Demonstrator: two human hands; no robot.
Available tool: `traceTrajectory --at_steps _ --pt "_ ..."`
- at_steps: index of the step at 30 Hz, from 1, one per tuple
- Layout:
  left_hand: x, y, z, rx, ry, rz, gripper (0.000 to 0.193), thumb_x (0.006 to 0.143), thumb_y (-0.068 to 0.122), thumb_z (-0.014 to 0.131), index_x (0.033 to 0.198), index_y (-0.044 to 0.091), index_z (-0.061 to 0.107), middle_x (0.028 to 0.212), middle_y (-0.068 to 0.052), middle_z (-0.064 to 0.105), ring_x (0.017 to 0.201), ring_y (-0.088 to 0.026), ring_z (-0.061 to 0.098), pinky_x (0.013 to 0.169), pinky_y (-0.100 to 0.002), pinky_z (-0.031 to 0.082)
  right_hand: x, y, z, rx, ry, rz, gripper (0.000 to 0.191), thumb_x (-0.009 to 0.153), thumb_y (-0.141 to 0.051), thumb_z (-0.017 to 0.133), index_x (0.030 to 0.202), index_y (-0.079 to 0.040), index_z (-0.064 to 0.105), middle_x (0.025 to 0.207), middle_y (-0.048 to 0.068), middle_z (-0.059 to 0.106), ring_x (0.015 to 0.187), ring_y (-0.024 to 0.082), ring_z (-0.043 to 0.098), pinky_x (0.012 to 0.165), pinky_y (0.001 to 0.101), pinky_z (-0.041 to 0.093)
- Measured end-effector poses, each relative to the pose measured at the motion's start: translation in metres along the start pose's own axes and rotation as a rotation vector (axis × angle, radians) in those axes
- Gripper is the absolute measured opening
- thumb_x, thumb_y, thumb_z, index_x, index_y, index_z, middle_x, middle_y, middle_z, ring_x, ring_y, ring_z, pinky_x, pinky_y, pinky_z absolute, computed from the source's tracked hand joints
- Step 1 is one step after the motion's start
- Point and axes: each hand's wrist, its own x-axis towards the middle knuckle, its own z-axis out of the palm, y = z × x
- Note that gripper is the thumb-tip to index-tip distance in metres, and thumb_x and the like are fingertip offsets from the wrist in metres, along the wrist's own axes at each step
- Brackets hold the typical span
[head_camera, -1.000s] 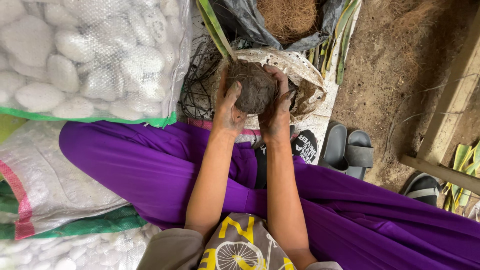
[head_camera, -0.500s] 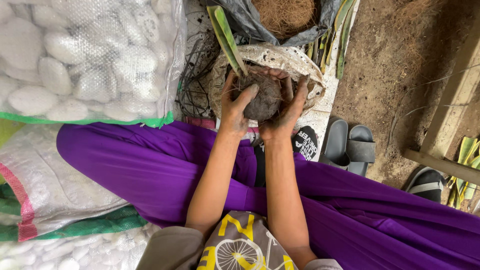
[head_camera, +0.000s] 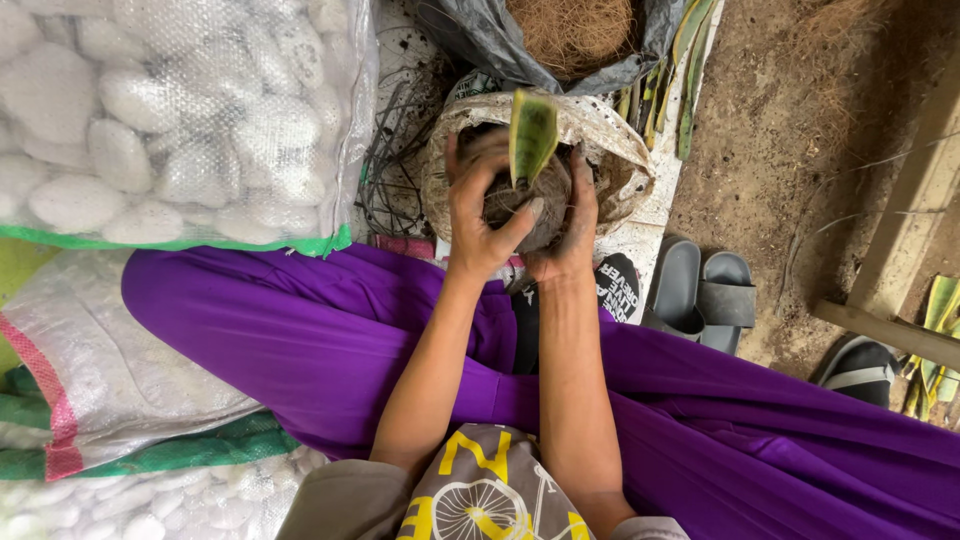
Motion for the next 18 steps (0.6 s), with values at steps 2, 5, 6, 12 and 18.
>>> traceTrajectory --at_steps 2,5,6,12,18 --pt "0.004 0.005 -0.003 0.202 0.009 0.048 0.056 0.087 0.057 0.064 0.125 0.017 0.065 0.151 -0.010 0.054 0.152 -0.035 0.035 0.136 -0.057 -0.004 0.001 0.000 -0.002 0.002 0.017 -0.034 0.048 0.105 -0.041 0.052 0.137 -0.006 0.056 0.121 0.016 0.067 0.105 0.027 0.070 0.091 0.0431 0.063" --pt "0.007 0.008 -0.003 0.264 -0.004 0.025 0.071 0.088 0.069 0.056 0.137 0.018 0.057 0.164 -0.007 0.043 0.161 -0.035 0.018 0.135 -0.063 -0.006 0.002 0.001 -0.003 0.008 -0.049 -0.058 0.045 0.105 -0.036 0.052 0.136 -0.004 0.055 0.121 0.017 0.068 0.105 0.028 0.070 0.090 0.0426 0.063" --pt "0.007 0.009 -0.002 0.245 -0.012 -0.001 0.076 0.087 0.071 0.053 0.141 0.018 0.055 0.165 -0.004 0.042 0.161 -0.033 0.017 0.134 -0.064 -0.005 0.002 0.001 -0.004 0.010 -0.084 -0.060 0.045 0.105 -0.036 0.051 0.136 -0.003 0.055 0.121 0.018 0.068 0.104 0.028 0.070 0.088 0.0425 0.062" --pt "0.005 0.009 0.004 0.079 0.041 0.000 0.087 0.087 0.074 0.064 0.149 0.015 0.048 0.161 -0.007 0.042 0.161 -0.034 0.025 0.135 -0.060 0.021 0.000 0.000 -0.010 0.028 -0.130 -0.215 0.045 0.109 -0.037 0.052 0.135 -0.001 0.054 0.118 0.019 0.068 0.104 0.030 0.069 0.089 0.0426 0.062" --pt "0.002 0.019 0.017 -0.314 -0.058 -0.115 0.061 0.088 0.025 0.082 0.141 0.007 0.058 0.149 -0.012 0.059 0.145 -0.030 0.054 0.128 -0.051 0.041 0.000 0.007 -0.007 -0.328 0.021 -0.556 0.049 0.106 -0.041 0.054 0.127 0.003 0.060 0.115 0.015 0.068 0.104 0.024 0.067 0.093 0.0384 0.058"
